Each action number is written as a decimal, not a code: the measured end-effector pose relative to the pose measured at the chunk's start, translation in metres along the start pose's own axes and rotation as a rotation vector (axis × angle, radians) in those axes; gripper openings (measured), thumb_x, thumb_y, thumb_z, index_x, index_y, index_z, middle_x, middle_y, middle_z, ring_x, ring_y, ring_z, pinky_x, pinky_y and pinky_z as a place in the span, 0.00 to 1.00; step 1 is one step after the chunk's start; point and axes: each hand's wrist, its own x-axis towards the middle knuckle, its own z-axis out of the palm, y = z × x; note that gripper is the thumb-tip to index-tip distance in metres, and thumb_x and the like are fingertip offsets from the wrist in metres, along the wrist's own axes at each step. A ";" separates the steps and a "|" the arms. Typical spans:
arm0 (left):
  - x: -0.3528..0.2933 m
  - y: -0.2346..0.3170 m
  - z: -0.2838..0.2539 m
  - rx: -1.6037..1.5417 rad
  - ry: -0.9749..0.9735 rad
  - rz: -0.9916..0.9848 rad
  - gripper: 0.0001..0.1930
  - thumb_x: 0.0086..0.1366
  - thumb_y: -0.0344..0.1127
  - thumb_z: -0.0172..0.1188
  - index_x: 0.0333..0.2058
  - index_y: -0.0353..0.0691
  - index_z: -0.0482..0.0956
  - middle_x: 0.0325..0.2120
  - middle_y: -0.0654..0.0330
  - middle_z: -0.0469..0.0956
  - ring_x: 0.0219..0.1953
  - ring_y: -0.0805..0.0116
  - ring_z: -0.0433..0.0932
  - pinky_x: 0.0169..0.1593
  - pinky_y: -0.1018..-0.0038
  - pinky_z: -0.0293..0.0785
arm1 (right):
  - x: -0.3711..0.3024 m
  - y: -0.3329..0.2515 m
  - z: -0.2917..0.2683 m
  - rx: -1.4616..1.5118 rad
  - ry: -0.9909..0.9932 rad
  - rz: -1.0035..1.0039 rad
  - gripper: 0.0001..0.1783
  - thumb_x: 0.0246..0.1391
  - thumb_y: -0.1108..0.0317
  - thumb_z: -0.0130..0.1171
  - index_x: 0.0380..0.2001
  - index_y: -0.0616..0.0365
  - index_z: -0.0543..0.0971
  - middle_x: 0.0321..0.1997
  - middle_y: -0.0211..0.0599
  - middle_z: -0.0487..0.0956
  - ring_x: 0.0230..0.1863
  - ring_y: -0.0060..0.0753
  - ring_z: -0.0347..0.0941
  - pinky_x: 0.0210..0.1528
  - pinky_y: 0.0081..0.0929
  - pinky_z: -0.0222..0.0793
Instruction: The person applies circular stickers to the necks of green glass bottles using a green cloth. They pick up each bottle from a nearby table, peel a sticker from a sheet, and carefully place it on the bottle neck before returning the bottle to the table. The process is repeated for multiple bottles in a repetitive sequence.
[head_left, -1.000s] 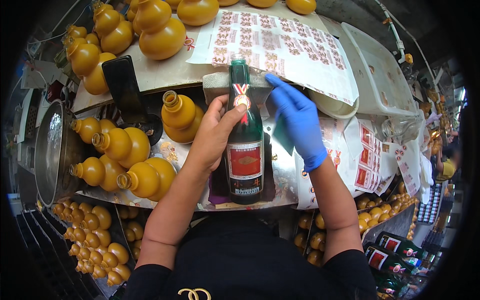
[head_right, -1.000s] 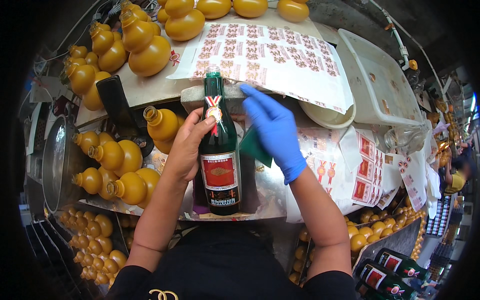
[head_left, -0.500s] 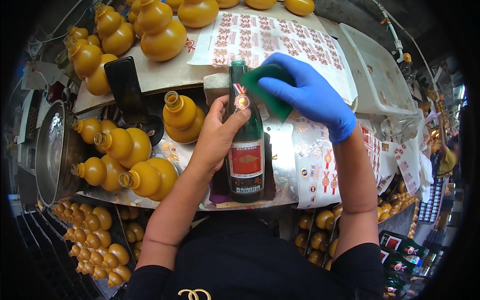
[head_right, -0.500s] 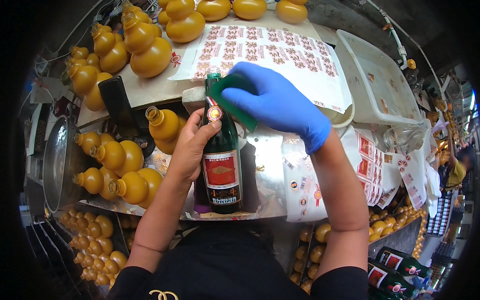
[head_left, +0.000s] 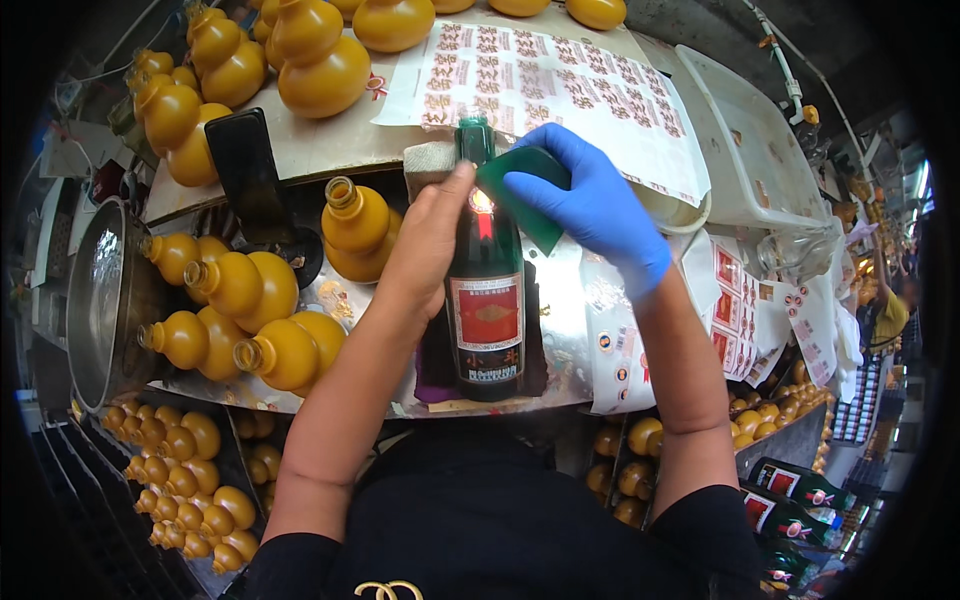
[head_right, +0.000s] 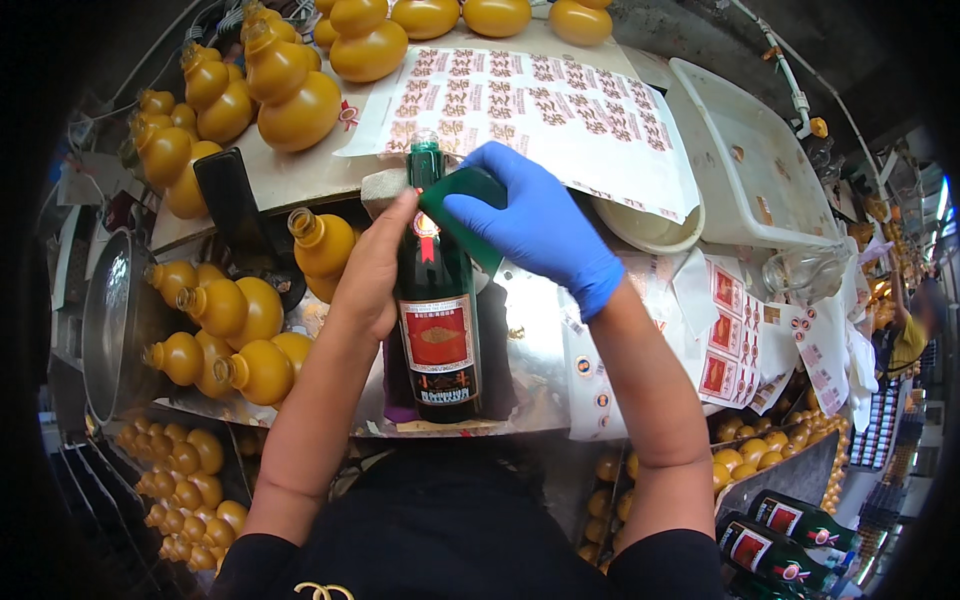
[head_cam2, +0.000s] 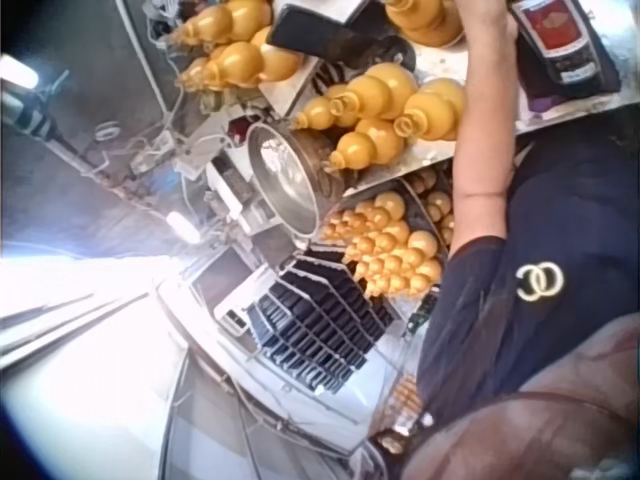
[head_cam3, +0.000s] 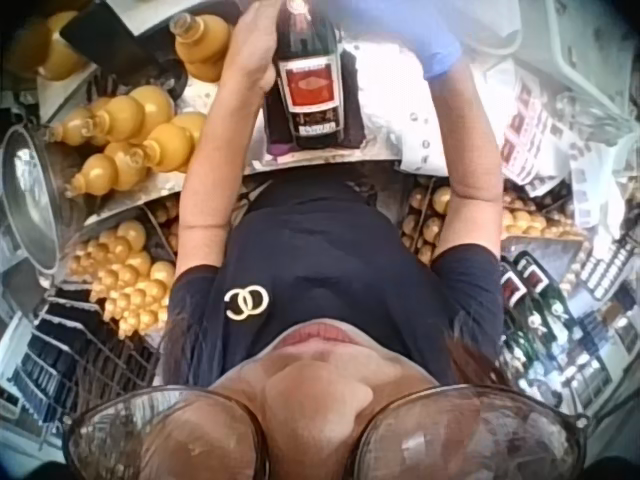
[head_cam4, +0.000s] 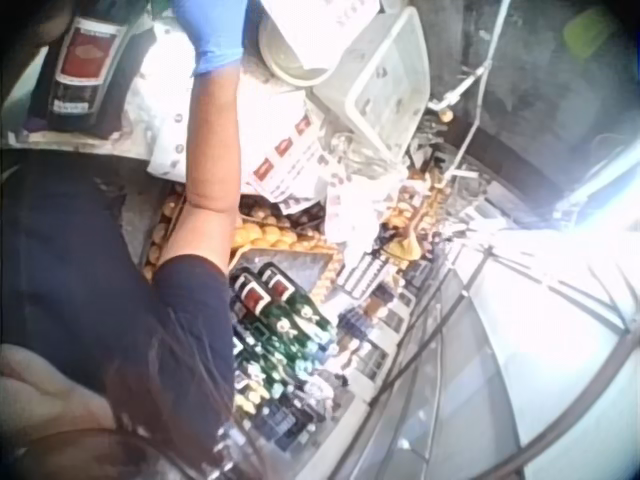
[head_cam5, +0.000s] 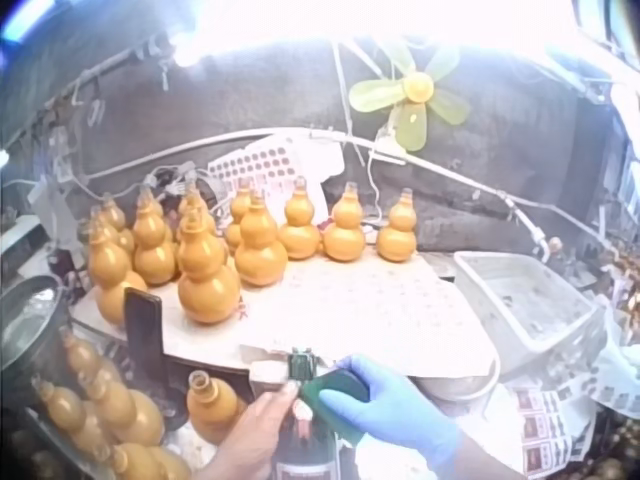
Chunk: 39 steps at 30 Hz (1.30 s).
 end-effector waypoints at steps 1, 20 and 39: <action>0.002 -0.004 0.000 0.077 0.042 0.022 0.18 0.71 0.46 0.46 0.46 0.35 0.71 0.36 0.56 0.79 0.36 0.67 0.81 0.42 0.70 0.79 | -0.002 0.005 0.003 -0.041 0.036 0.021 0.18 0.49 0.62 0.64 0.41 0.60 0.75 0.36 0.39 0.79 0.38 0.26 0.75 0.43 0.26 0.72; -0.031 -0.014 -0.004 0.073 -0.047 0.130 0.28 0.68 0.44 0.50 0.59 0.32 0.59 0.50 0.54 0.71 0.51 0.68 0.71 0.56 0.72 0.66 | 0.035 -0.045 0.001 -0.689 -0.122 -0.853 0.07 0.45 0.68 0.62 0.32 0.52 0.79 0.31 0.36 0.77 0.35 0.45 0.74 0.36 0.35 0.72; -0.029 -0.012 -0.006 -0.059 -0.124 0.070 0.24 0.72 0.48 0.44 0.57 0.35 0.64 0.46 0.58 0.74 0.47 0.72 0.74 0.53 0.72 0.71 | -0.048 -0.009 0.011 0.441 -0.110 0.022 0.15 0.54 0.71 0.63 0.45 0.59 0.79 0.41 0.32 0.81 0.39 0.20 0.75 0.46 0.22 0.72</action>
